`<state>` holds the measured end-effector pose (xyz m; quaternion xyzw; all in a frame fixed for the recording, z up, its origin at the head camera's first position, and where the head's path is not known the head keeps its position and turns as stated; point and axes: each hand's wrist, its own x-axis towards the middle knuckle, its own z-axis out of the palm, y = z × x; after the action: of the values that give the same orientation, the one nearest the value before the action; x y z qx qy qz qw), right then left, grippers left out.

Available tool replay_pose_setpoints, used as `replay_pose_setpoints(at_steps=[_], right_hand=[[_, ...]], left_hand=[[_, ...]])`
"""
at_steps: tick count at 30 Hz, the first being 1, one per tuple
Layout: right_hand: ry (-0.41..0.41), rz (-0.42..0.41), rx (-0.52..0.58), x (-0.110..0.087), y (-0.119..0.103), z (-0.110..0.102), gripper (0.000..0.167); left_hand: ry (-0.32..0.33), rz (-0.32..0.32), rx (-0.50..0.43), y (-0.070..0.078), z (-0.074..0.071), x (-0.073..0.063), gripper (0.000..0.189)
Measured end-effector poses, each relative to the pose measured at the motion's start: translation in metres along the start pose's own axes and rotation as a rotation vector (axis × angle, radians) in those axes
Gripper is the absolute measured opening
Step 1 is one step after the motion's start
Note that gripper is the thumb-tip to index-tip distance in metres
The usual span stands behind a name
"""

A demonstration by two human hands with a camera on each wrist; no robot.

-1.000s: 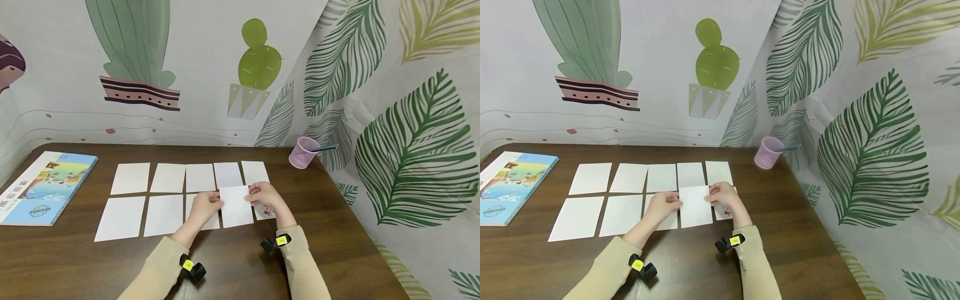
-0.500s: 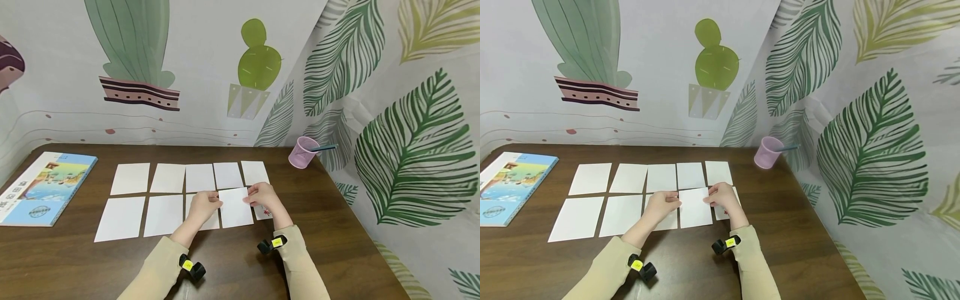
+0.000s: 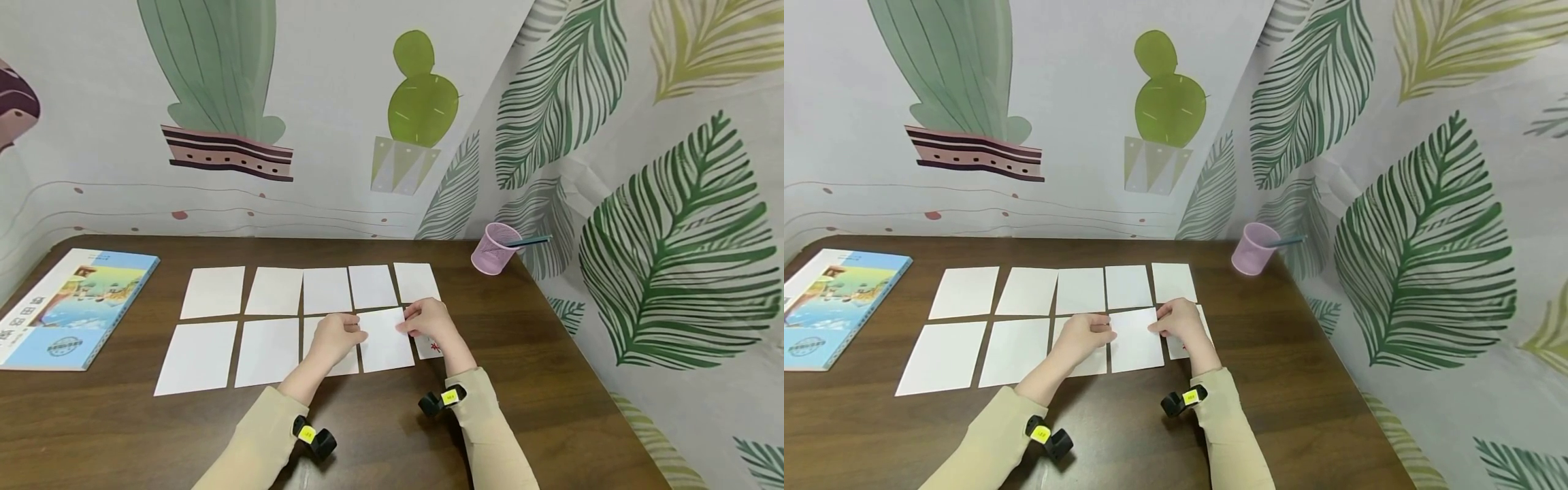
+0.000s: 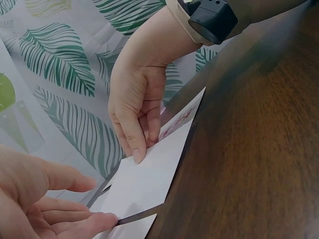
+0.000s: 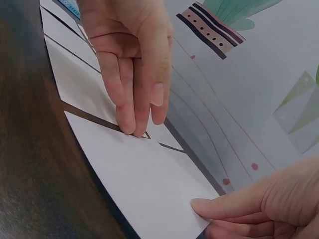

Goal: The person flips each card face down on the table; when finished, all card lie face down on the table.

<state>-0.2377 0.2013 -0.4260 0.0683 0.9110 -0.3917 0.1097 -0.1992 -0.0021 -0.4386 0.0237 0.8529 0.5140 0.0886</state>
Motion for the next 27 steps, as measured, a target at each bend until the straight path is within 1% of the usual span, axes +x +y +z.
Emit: replay_pose_setpoints(at_steps=[11, 18, 23, 25, 27], right_hand=[[0.017, -0.008, -0.023, 0.000, 0.002, 0.001, 0.030], [0.017, -0.011, 0.002, 0.001, 0.003, -0.001, 0.028], [0.057, -0.008, -0.020, 0.000, 0.006, -0.014, 0.024], [0.071, -0.014, -0.032, 0.001, 0.011, -0.024, 0.025], [0.089, -0.015, -0.017, 0.002, 0.017, -0.033, 0.027]], left_hand=[[-0.018, 0.000, 0.004, 0.001, -0.001, -0.001, 0.040], [-0.020, 0.005, -0.006, 0.001, -0.001, -0.001, 0.041], [-0.017, 0.048, -0.029, 0.002, 0.001, -0.001, 0.044], [-0.012, 0.067, -0.054, 0.003, 0.002, -0.001, 0.045], [-0.013, 0.083, -0.087, 0.004, 0.005, -0.002, 0.045]])
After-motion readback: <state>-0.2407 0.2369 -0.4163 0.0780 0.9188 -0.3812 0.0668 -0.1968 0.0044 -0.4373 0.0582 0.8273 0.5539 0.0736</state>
